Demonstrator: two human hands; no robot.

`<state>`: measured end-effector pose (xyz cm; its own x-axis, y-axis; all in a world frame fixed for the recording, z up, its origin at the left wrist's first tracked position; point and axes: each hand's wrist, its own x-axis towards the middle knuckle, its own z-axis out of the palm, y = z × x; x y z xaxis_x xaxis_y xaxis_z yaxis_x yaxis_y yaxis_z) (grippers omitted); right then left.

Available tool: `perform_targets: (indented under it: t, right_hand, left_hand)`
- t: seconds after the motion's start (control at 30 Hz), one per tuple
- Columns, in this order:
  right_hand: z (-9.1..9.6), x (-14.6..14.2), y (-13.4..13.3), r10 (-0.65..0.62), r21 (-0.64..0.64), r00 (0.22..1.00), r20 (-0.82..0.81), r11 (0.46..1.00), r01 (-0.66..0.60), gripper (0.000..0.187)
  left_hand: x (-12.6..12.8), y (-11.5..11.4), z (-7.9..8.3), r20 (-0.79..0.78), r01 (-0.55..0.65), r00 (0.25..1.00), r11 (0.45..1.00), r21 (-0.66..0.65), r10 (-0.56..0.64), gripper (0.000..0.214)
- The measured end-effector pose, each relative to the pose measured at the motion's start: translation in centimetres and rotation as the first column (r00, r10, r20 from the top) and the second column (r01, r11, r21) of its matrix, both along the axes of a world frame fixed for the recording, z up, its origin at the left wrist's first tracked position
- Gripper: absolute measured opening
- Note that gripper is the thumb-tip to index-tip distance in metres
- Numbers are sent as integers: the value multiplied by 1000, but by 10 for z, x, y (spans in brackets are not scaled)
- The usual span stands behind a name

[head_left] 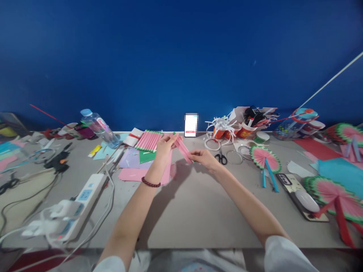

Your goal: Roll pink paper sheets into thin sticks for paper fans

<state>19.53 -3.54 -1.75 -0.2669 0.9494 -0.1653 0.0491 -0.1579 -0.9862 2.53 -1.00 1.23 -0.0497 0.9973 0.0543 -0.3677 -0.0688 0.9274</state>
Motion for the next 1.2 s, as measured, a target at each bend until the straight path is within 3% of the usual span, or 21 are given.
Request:
perform_targets:
  t: [0.27,0.47,0.83,1.03,1.2]
  right_hand:
    - [5,0,-3,-2,25,996,92,1000,-1,25]
    - [4,1,-3,0,20,993,121,1000,-3,25]
    - [-13,0,4,144,-132,986,-81,979,-154,29]
    - [-16,-2,4,84,-73,996,-17,994,-85,22]
    - [-13,10,9,63,68,987,148,995,-74,18]
  left_hand:
    - [4,3,-5,-49,-99,994,994,-52,96,29]
    - [5,7,-11,14,-95,995,991,-93,97,30]
    - [2,6,-11,-26,-106,994,993,-51,104,31]
    - [-2,10,-14,-42,-93,995,994,-57,91,33]
    - [-18,22,-20,-92,-11,996,999,-31,8,32]
